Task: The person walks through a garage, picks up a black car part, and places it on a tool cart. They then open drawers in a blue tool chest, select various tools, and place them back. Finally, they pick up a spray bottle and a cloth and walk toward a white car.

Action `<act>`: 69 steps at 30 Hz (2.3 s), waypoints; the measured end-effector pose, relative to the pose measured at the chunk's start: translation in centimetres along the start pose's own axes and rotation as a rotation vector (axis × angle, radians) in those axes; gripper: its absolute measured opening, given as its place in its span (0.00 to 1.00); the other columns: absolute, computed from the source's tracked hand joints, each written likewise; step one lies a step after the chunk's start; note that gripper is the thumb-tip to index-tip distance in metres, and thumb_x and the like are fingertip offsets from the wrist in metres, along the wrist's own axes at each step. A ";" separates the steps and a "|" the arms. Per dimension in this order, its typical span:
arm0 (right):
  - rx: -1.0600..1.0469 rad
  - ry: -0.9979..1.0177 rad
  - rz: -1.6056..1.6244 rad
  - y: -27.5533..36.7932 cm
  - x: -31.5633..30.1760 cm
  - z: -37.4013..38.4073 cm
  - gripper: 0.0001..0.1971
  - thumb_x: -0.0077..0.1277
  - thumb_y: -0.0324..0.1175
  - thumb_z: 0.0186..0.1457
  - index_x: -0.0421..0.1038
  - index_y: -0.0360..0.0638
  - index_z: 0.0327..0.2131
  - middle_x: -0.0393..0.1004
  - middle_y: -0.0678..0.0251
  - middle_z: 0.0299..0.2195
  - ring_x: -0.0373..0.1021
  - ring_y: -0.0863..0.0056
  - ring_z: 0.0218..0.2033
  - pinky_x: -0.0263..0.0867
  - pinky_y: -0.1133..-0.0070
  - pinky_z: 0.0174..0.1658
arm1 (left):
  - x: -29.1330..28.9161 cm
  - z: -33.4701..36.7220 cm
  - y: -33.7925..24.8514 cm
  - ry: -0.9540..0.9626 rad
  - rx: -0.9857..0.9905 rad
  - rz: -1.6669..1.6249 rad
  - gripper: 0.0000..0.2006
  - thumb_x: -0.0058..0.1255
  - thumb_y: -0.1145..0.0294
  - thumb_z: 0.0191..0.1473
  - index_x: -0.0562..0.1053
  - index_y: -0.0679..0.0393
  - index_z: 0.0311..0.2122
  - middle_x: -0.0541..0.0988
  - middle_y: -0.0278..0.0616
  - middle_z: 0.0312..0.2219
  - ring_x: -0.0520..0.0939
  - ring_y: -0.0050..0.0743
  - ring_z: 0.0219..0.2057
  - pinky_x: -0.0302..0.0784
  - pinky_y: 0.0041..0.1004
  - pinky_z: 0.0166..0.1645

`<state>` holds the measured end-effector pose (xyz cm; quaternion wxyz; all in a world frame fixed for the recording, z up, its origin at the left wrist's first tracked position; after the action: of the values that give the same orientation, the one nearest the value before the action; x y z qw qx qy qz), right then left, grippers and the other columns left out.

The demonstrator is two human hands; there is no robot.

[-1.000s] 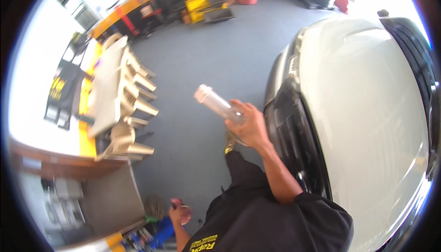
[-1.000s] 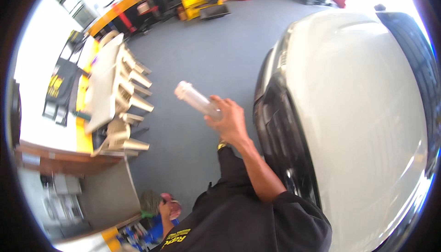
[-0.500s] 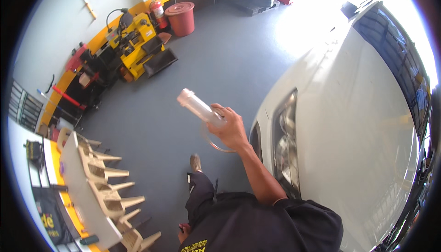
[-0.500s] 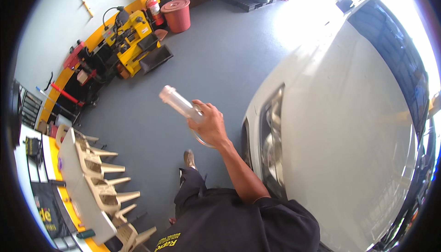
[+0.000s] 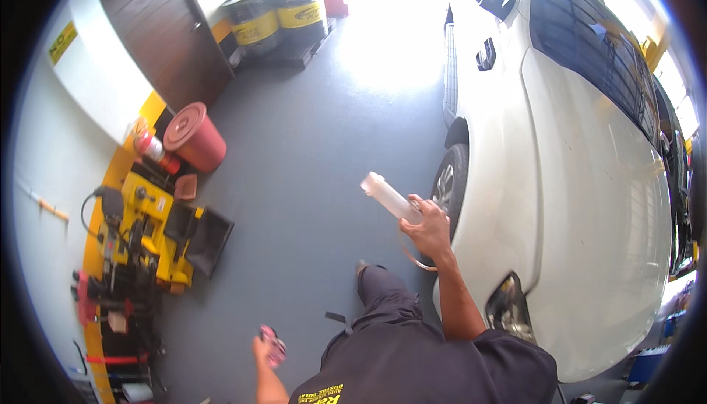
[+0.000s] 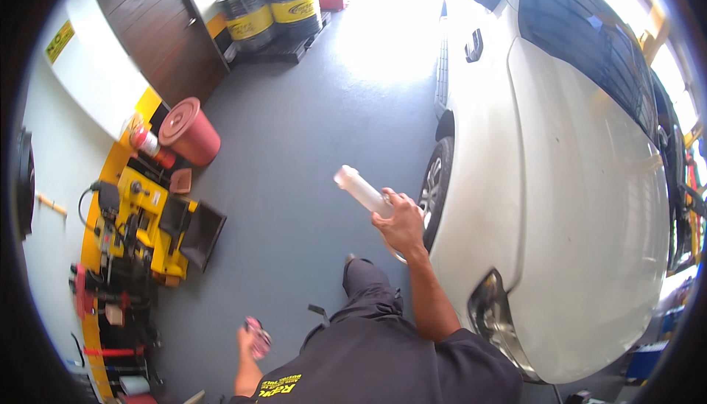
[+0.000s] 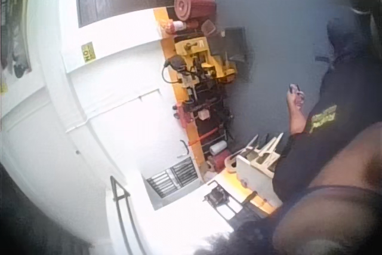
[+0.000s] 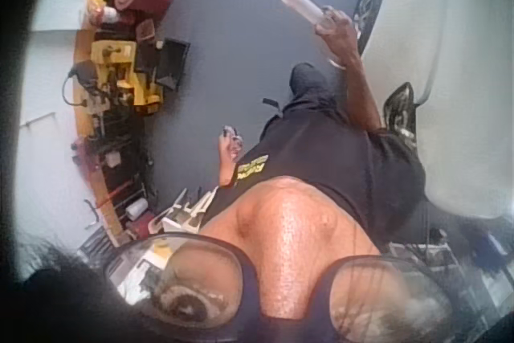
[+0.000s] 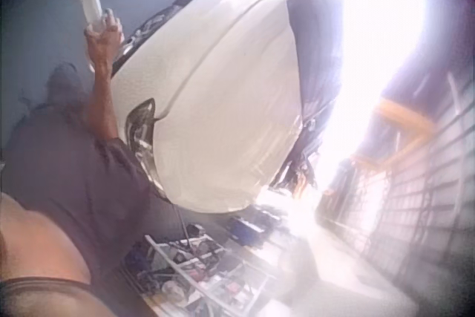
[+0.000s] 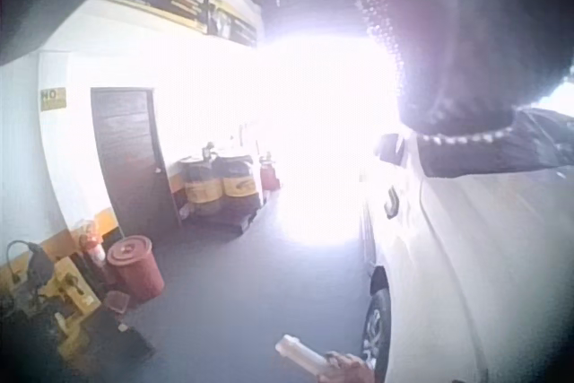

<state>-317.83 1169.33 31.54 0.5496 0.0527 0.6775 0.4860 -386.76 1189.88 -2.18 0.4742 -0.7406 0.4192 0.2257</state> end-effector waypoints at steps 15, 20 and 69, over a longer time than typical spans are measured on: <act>0.072 -0.073 -0.052 1.2 6.4 48.4 0.31 0.63 0.44 0.52 0.73 0.48 0.60 0.78 0.59 0.47 0.72 0.59 0.54 0.54 0.48 0.66 | 9.7 41.4 -49.8 0.347 0.386 -0.064 0.26 0.52 0.50 0.65 0.77 0.67 0.52 0.85 0.53 0.41 0.85 0.44 0.42 0.79 0.42 0.50; 0.011 -0.124 -0.046 0.0 7.8 66.2 0.31 0.63 0.44 0.52 0.73 0.49 0.60 0.77 0.60 0.47 0.72 0.59 0.54 0.52 0.50 0.67 | 17.0 49.3 -55.5 0.445 0.058 0.228 0.31 0.52 0.43 0.63 0.78 0.71 0.47 0.85 0.58 0.40 0.86 0.46 0.41 0.80 0.45 0.45; 0.685 -0.028 -0.477 -46.8 19.6 227.2 0.31 0.67 0.45 0.49 0.73 0.56 0.58 0.78 0.62 0.47 0.73 0.59 0.53 0.63 0.54 0.58 | 64.5 158.0 -214.6 0.396 0.289 0.382 0.24 0.55 0.45 0.60 0.80 0.56 0.47 0.84 0.55 0.41 0.85 0.58 0.44 0.79 0.48 0.46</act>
<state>-122.97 1293.20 1.86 0.6064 0.0808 0.7858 0.0910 -162.30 1347.18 -10.16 0.4326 -0.6030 0.6628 0.1002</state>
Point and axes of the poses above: each hand's wrist, its own z-axis towards the middle knuckle, its own x-axis out of the palm, y = z × x, the point moved 10 cm from there along z, towards the middle knuckle
